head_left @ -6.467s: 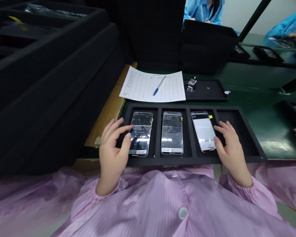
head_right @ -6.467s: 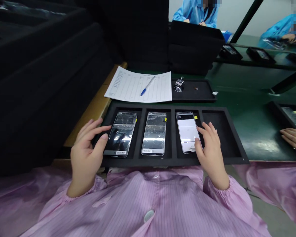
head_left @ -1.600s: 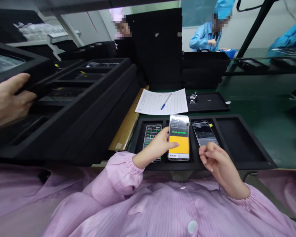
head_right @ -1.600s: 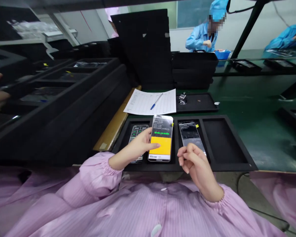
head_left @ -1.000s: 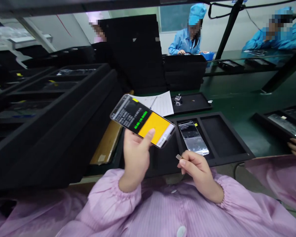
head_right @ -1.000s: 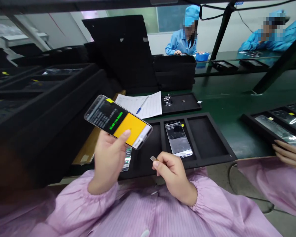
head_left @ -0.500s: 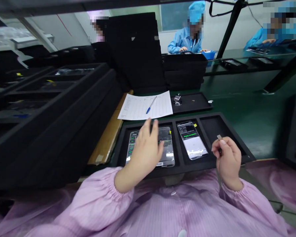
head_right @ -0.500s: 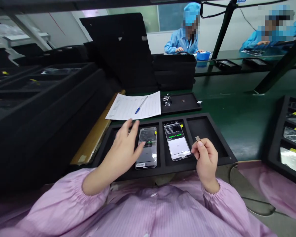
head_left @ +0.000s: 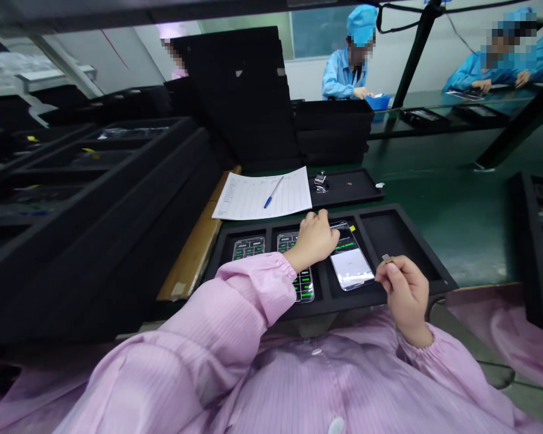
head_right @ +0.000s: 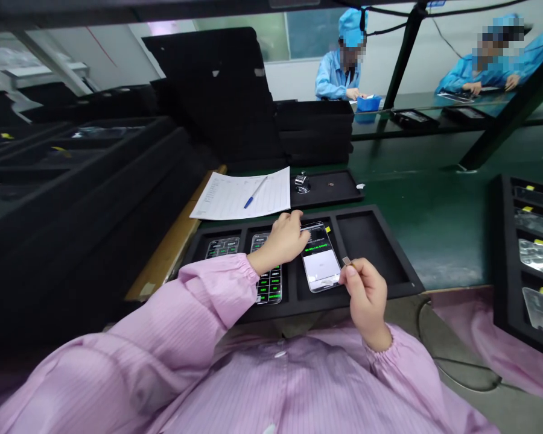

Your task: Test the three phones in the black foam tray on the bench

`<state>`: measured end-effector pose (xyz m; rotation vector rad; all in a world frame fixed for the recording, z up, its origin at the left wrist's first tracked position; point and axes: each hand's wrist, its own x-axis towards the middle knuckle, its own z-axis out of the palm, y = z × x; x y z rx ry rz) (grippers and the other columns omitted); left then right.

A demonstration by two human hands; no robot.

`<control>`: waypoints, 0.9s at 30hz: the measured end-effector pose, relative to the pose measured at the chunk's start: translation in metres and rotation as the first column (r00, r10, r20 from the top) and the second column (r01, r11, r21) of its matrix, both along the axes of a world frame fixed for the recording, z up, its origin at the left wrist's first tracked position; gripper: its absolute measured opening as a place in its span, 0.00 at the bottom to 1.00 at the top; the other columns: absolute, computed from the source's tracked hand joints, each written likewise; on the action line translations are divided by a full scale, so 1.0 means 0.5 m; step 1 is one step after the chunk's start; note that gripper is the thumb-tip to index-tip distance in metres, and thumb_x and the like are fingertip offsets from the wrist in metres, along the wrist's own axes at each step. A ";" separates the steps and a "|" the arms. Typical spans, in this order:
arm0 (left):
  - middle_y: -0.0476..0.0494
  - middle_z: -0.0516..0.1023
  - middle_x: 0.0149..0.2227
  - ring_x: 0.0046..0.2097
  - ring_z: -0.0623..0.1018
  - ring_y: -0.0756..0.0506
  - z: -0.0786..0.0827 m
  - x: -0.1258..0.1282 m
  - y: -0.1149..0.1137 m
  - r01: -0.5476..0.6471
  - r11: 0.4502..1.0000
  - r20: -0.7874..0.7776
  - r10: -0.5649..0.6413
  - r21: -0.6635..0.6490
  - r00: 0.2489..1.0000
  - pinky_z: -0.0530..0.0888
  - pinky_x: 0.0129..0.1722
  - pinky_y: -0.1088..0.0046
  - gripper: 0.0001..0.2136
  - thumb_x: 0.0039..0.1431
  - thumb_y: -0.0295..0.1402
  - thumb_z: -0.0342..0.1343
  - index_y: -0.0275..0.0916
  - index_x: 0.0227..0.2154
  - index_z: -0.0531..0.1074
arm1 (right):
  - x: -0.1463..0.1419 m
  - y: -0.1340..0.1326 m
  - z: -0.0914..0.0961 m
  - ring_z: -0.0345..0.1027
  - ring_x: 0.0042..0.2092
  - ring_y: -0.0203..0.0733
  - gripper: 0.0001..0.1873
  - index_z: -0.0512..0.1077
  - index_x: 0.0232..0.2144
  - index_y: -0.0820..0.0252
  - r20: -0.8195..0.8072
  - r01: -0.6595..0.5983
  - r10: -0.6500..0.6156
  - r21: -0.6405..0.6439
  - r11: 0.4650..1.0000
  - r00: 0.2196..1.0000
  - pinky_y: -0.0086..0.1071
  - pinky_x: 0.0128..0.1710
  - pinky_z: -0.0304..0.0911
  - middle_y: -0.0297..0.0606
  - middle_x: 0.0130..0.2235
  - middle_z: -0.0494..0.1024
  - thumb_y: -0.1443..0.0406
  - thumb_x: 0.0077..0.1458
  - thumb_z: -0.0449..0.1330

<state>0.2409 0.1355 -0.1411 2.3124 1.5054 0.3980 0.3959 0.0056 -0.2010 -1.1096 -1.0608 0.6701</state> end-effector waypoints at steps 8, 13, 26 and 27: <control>0.28 0.76 0.47 0.58 0.69 0.30 0.001 0.005 -0.009 -0.034 0.999 0.166 0.040 -0.037 0.985 0.60 0.61 0.47 0.22 0.63 0.42 0.50 0.29 0.53 0.66 | 0.001 0.001 0.000 0.55 0.24 0.34 0.14 0.69 0.28 0.58 -0.025 0.004 -0.003 0.026 1.000 1.000 0.30 0.24 0.51 0.32 0.24 0.69 0.57 0.64 0.58; 0.33 0.77 0.50 0.53 0.76 0.39 0.014 0.001 -0.018 -0.008 0.957 0.593 0.187 -0.292 0.783 0.71 0.53 0.57 0.26 0.66 0.49 0.48 0.35 0.59 0.60 | -0.009 0.005 0.012 0.55 0.23 0.34 0.14 0.67 0.26 0.58 -0.091 0.032 -0.027 0.054 0.998 0.995 0.29 0.22 0.49 0.34 0.26 0.70 0.58 0.63 0.57; 0.43 0.80 0.44 0.43 0.81 0.43 0.040 -0.005 -0.087 0.313 0.755 0.779 0.393 -0.577 0.488 0.76 0.40 0.64 0.20 0.46 0.20 0.61 0.38 0.44 0.69 | 0.004 -0.001 0.062 0.44 0.16 0.28 0.13 0.54 0.22 0.56 -0.499 -0.143 0.109 -0.030 0.989 0.860 0.26 0.14 0.38 0.28 0.23 0.63 0.63 0.51 0.56; 0.43 0.80 0.44 0.43 0.81 0.43 0.053 -0.009 -0.087 0.327 0.759 0.800 0.399 -0.562 0.448 0.77 0.41 0.65 0.19 0.47 0.21 0.61 0.38 0.44 0.69 | -0.006 -0.005 0.066 0.43 0.16 0.28 0.11 0.57 0.24 0.55 -0.521 -0.214 0.150 -0.064 0.975 0.840 0.26 0.14 0.37 0.27 0.23 0.62 0.62 0.52 0.57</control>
